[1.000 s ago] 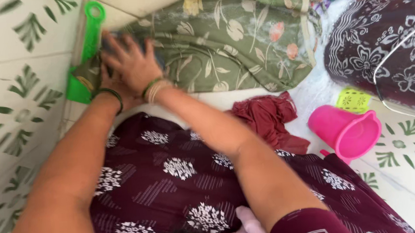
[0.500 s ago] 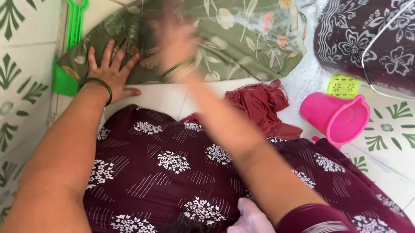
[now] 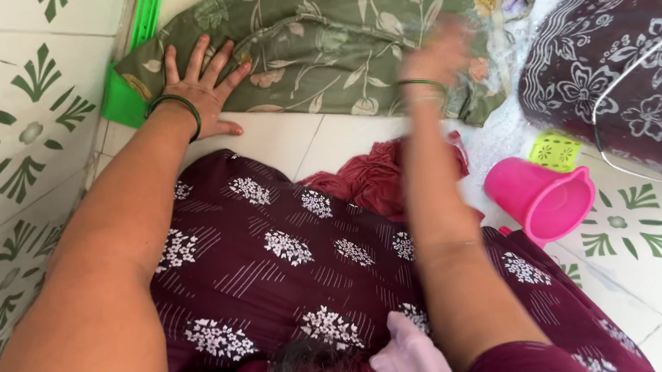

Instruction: The person scrubs several items of clothing by hand against a tiled floor, uses a brush to scrub fabric, and rinses the items in a plastic bucket.

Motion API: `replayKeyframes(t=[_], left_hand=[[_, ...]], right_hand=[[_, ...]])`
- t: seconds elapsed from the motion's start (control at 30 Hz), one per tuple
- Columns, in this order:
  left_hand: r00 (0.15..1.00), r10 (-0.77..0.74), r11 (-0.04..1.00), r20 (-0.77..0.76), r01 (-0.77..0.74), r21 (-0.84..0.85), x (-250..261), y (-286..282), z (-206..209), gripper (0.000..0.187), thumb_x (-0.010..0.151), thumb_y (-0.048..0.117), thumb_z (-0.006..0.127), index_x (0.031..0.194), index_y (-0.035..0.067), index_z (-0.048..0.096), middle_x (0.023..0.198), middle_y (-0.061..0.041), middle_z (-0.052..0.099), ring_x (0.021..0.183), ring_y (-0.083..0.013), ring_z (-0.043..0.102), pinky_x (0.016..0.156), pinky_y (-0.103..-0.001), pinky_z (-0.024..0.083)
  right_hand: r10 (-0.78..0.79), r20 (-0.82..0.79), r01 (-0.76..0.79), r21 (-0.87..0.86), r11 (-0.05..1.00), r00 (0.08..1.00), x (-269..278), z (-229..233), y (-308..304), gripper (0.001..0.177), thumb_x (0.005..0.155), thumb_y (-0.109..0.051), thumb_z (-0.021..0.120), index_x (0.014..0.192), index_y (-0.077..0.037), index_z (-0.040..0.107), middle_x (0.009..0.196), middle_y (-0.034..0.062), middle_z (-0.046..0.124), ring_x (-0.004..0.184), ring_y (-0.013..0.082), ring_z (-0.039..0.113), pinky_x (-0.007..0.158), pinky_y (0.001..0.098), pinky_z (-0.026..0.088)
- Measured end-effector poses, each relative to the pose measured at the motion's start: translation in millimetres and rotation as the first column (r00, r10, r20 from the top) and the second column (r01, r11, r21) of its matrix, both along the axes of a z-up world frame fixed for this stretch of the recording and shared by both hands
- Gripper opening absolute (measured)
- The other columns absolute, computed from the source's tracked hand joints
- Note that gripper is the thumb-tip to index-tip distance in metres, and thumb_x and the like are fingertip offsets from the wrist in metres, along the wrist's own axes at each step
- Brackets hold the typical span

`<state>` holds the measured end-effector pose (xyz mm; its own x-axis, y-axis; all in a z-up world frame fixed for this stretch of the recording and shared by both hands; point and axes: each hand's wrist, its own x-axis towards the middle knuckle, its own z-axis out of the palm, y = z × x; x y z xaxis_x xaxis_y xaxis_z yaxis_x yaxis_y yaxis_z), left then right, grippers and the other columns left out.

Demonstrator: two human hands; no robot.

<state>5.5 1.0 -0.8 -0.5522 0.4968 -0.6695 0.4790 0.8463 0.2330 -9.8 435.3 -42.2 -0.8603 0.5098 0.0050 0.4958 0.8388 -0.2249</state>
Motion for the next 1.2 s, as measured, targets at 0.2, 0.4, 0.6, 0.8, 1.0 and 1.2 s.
replayKeyframes(t=[0.2, 0.4, 0.6, 0.8, 1.0, 1.2], left_hand=[[0.998, -0.052, 0.991, 0.045, 0.057, -0.124, -0.8, -2.3, -11.3, 0.111, 0.079, 0.082, 0.06, 0.162, 0.035, 0.005, 0.172, -0.006, -0.012, 0.156, -0.036, -0.026, 0.112, -0.074, -0.013], [1.0, 0.022, 1.0, -0.005, -0.022, 0.022, 2.3, -1.9, 1.0, 0.125, 0.065, 0.079, 0.067, 0.162, 0.04, -0.001, 0.17, -0.002, -0.017, 0.153, -0.0327, -0.025, 0.111, -0.074, -0.011], [1.0, -0.001, 1.0, -0.004, 0.001, 0.001, -5.5, 1.4, 7.3, 0.122, 0.068, 0.079, 0.065, 0.162, 0.039, -0.001, 0.171, -0.002, -0.019, 0.154, -0.0333, -0.024, 0.111, -0.074, -0.011], [0.992, -0.085, 0.984, 0.089, 0.097, -0.147, -5.0, 1.3, 5.2, 0.11, 0.078, 0.085, 0.06, 0.163, 0.033, 0.013, 0.174, -0.008, -0.013, 0.158, -0.0369, -0.024, 0.115, -0.074, -0.012], [1.0, 0.017, 0.999, 0.009, -0.017, 0.03, -1.3, 0.3, 3.9, 0.126, 0.066, 0.079, 0.066, 0.162, 0.037, -0.002, 0.171, -0.003, -0.018, 0.153, -0.0321, -0.026, 0.111, -0.073, -0.012], [1.0, 0.007, 1.0, 0.016, -0.007, 0.021, -3.6, -1.8, 4.5, 0.126, 0.066, 0.079, 0.066, 0.162, 0.037, -0.004, 0.17, -0.003, -0.019, 0.152, -0.0328, -0.027, 0.111, -0.074, -0.012]], right_hand=[[0.573, -0.236, -0.615, -0.191, 0.765, 0.785, 20.3, -10.2, -271.9, 0.065, 0.079, -0.013, 0.067, 0.141, -0.025, 0.053, 0.159, 0.0124, 0.049, 0.135, 0.0361, 0.054, 0.115, 0.0521, 0.043], [0.397, -0.233, -0.332, 0.274, 0.903, 0.888, 16.6, 9.0, 21.1, 0.056, 0.081, -0.005, 0.064, 0.136, -0.001, 0.055, 0.123, 0.019, 0.064, 0.105, 0.0383, 0.064, 0.091, 0.0463, 0.053], [0.096, -0.172, -0.099, -0.005, 0.995, 0.98, -22.9, -17.6, 10.6, 0.086, 0.06, -0.014, 0.081, 0.136, 0.009, 0.047, 0.115, 0.0252, 0.06, 0.097, 0.0364, 0.065, 0.086, 0.0442, 0.052], [0.693, -0.271, -0.736, -0.101, 0.67, 0.668, -11.7, 11.0, -265.2, 0.049, 0.077, -0.012, 0.063, 0.125, -0.017, 0.069, 0.142, 0.0166, 0.057, 0.127, 0.035, 0.054, 0.111, 0.0529, 0.043], [0.139, 0.151, -0.155, 0.103, 0.983, 0.979, -13.2, 32.6, -6.2, 0.034, 0.097, -0.013, 0.06, 0.13, -0.017, 0.066, 0.133, 0.0118, 0.067, 0.126, 0.0351, 0.061, 0.109, 0.0486, 0.048], [0.181, -0.249, -0.167, 0.079, 0.983, 0.951, -21.7, -22.0, 15.1, 0.063, 0.082, -0.011, 0.062, 0.143, -0.01, 0.046, 0.135, 0.015, 0.061, 0.118, 0.0353, 0.065, 0.1, 0.0464, 0.054]])
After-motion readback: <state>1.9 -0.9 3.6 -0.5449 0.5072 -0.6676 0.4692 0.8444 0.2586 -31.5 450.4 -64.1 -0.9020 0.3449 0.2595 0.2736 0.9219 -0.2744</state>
